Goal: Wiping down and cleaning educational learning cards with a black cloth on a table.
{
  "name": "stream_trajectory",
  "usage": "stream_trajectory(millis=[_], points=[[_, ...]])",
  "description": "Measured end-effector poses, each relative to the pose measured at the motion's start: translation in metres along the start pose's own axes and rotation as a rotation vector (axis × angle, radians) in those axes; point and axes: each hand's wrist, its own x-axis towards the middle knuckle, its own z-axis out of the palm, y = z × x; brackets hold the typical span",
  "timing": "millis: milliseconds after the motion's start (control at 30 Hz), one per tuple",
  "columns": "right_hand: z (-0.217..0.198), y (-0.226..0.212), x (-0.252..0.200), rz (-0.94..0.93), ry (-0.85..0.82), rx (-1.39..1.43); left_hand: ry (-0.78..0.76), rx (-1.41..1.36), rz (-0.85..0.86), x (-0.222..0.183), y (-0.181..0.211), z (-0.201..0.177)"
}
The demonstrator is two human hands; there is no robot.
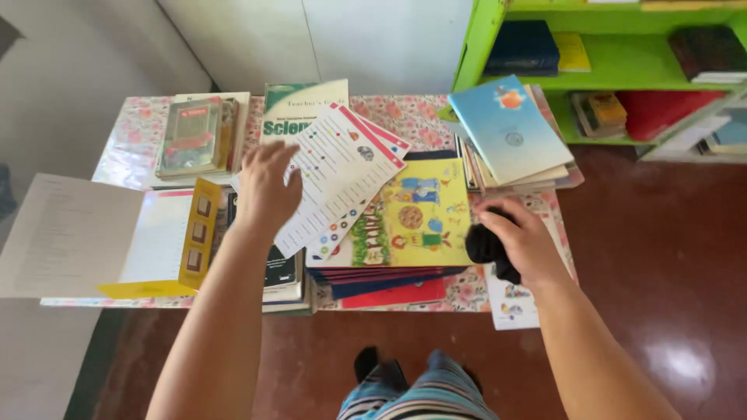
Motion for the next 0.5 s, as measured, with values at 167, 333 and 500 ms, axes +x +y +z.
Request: stream_trajectory(millis=[167, 333, 500], points=[[0.087, -0.033, -0.012, -0.162, -0.129, -0.471, -0.299, -0.047, -0.241, 0.045, -0.051, 0.025], [0.128, -0.028, -0.006, -0.274, -0.122, -0.959, -0.568, -0.050, -0.416, 0.053, -0.027, 0.011], [0.142, -0.017, 0.002, -0.179, -0.041, -1.070, -0.561, -0.376, -0.475, 0.040, -0.018, 0.012]])
